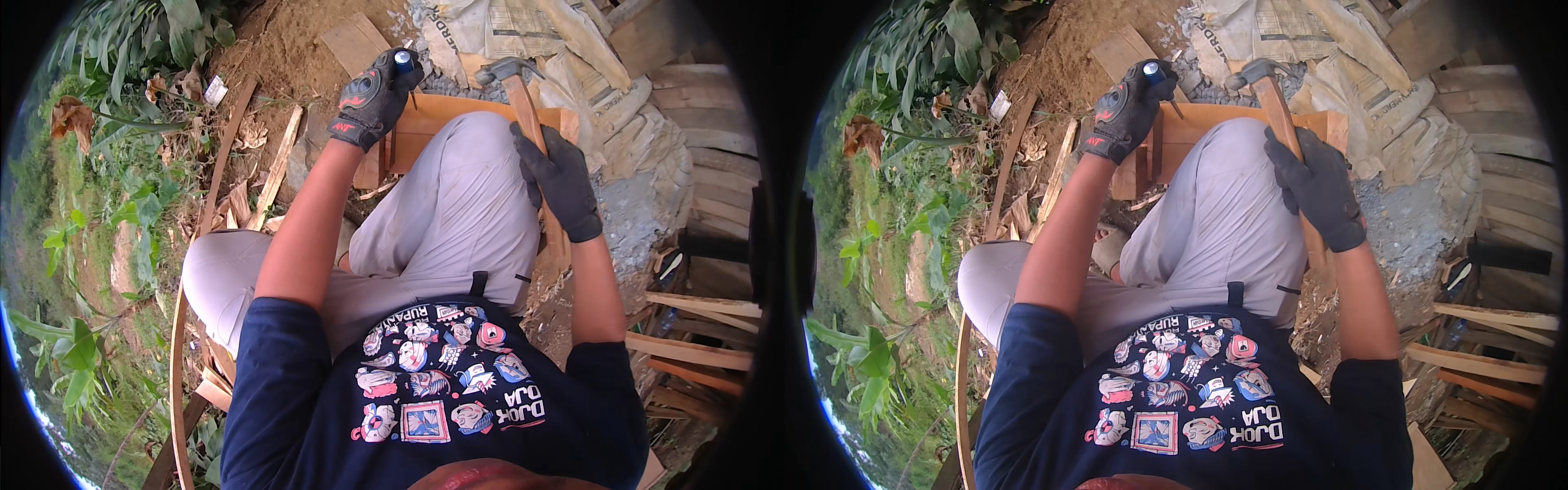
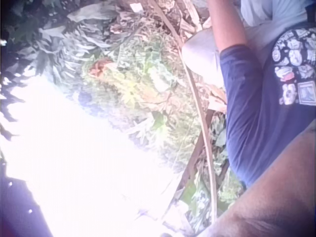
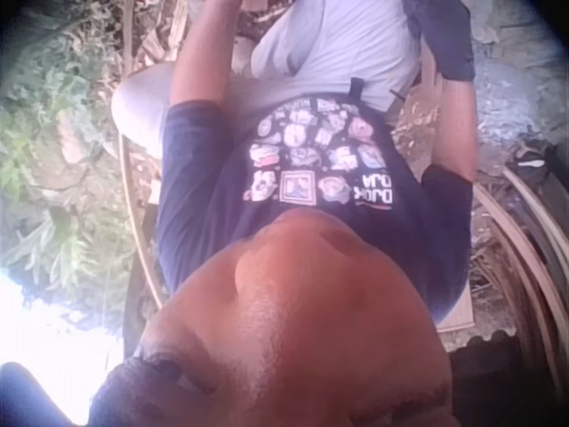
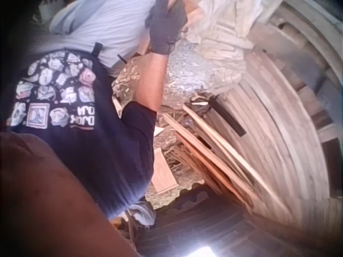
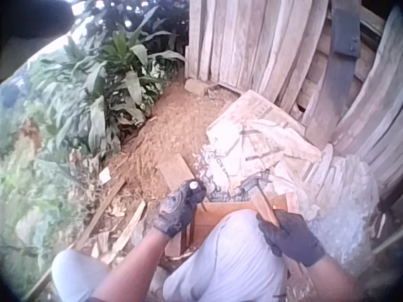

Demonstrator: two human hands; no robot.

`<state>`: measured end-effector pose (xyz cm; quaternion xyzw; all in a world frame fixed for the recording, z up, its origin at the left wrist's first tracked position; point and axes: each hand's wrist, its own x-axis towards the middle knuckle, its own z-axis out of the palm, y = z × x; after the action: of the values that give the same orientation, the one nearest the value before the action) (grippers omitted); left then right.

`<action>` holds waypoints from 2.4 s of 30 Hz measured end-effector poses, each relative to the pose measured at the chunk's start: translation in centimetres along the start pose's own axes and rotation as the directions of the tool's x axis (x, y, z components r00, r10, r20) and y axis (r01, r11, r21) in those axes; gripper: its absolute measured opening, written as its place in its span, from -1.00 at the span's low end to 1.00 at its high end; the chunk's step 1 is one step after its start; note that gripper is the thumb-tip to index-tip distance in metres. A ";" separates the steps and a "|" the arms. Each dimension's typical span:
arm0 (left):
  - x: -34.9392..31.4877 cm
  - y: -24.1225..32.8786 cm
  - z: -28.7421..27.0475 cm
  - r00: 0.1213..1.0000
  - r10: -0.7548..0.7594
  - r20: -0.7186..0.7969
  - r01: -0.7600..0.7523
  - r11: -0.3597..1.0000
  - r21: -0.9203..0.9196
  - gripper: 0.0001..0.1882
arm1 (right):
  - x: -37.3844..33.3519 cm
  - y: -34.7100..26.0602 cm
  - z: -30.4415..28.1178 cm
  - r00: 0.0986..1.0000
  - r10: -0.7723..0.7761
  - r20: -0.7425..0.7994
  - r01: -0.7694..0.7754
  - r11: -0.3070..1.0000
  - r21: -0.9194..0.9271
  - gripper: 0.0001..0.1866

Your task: The person sits on the ground and uses a hammer to drive nails into a wooden plank. They repeatedly position the nail and strike it with the hammer to secure it into the wood.

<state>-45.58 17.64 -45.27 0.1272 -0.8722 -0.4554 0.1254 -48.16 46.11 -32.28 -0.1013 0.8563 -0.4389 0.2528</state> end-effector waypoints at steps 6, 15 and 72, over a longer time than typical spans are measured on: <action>0.5 -0.7 0.5 0.997 0.073 -0.012 -0.071 0.988 0.137 -0.70 | 1.7 -10.0 -1.7 0.937 -0.312 0.157 0.348 0.881 -0.322 -0.45; 0.6 0.3 0.3 1.000 -0.024 0.014 0.022 0.987 0.160 -0.67 | 4.5 -15.0 -0.9 0.940 -0.221 0.262 0.327 0.804 -0.497 -0.32; -2.8 -0.4 1.5 0.977 0.212 0.002 -0.210 0.969 0.133 -0.62 | 1.0 -4.2 0.4 0.736 -0.599 0.315 0.628 0.431 -0.648 -0.42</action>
<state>-43.37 19.50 -46.67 0.0446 -0.9084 -0.3797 0.1695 -48.95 42.94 -29.47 -0.5032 0.8543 -0.1263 0.0307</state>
